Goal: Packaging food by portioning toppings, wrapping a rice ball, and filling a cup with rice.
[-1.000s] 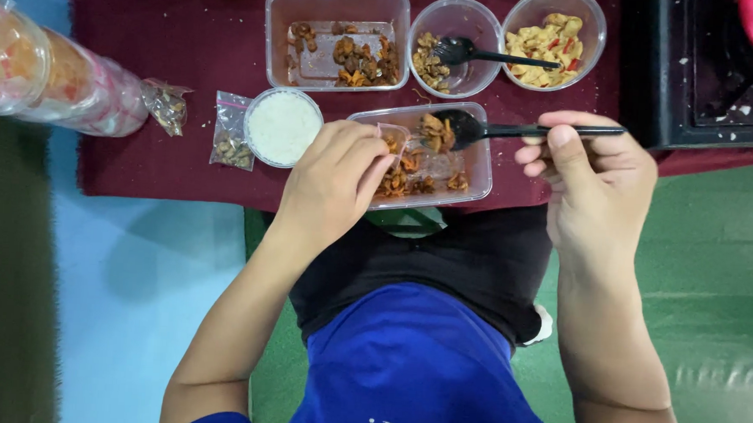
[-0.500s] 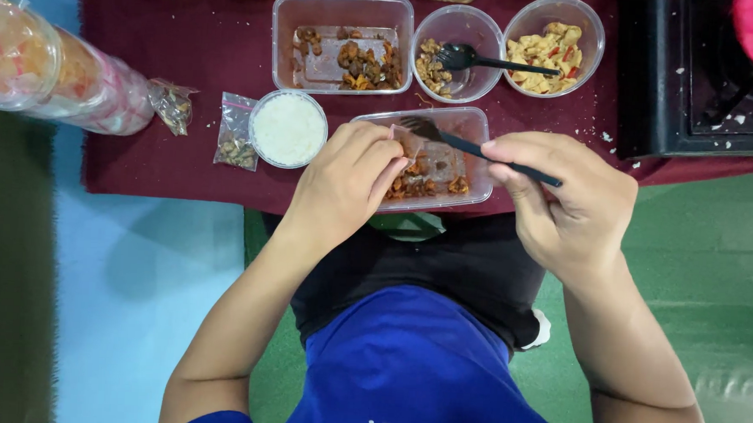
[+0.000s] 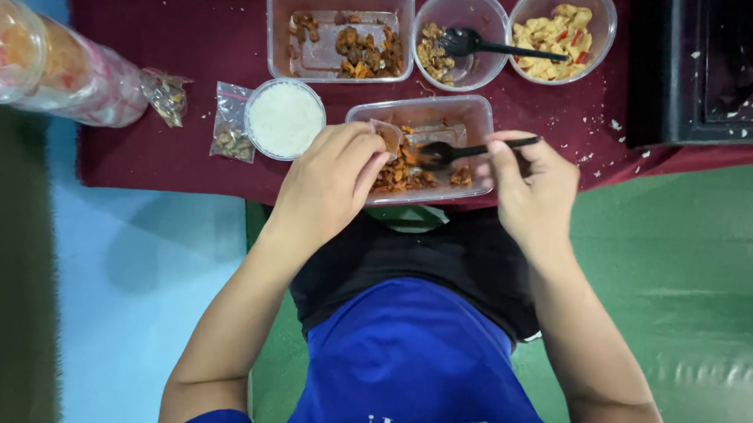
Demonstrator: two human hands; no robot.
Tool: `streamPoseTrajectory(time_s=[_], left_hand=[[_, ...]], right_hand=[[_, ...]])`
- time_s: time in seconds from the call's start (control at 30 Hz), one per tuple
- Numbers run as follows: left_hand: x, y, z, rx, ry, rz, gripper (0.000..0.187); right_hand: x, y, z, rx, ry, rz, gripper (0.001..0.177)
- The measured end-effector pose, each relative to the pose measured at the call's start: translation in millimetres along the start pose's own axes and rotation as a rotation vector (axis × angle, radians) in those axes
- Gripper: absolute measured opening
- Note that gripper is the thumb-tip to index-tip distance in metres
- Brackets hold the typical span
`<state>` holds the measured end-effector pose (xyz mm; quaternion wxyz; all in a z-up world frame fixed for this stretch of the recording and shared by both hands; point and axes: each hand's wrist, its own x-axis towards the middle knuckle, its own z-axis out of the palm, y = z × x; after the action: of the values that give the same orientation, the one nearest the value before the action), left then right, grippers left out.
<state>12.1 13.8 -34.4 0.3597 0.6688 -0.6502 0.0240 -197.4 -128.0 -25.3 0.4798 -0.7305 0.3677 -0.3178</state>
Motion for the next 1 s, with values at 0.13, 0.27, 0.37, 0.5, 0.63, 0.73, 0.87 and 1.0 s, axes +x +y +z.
streamPoseTrajectory(time_s=[0.13, 0.27, 0.37, 0.5, 0.63, 0.73, 0.87, 1.0], left_hand=[[-1, 0, -2, -0.023, -0.008, -0.001, 0.010], [0, -3, -4, -0.110, -0.004, -0.048, 0.009], [5, -2, -10, -0.184, 0.021, -0.069, 0.009], [9, -1, -13, -0.147, 0.071, -0.024, 0.005], [9, 2, -9, -0.127, 0.080, -0.024, 0.004], [14, 7, -11, -0.111, 0.077, 0.021, 0.005], [23, 18, -17, -0.156, 0.006, 0.041, 0.007], [24, 20, -17, -0.163, 0.020, 0.061, 0.008]], right_hand=[[4, 22, 7, 0.105, -0.056, 0.183, 0.013], [8, 21, 6, 0.287, -0.021, 0.312, 0.016], [9, 29, 1, 0.423, -0.004, 0.350, 0.016], [11, 41, -9, 0.541, 0.025, 0.354, 0.018], [10, 13, -25, 0.577, 0.068, 0.287, 0.019], [6, -28, -34, 0.463, 0.100, 0.131, 0.017], [0, -82, -35, -0.025, 0.018, -0.198, 0.009], [5, -89, -35, -0.290, -0.205, -0.575, 0.010]])
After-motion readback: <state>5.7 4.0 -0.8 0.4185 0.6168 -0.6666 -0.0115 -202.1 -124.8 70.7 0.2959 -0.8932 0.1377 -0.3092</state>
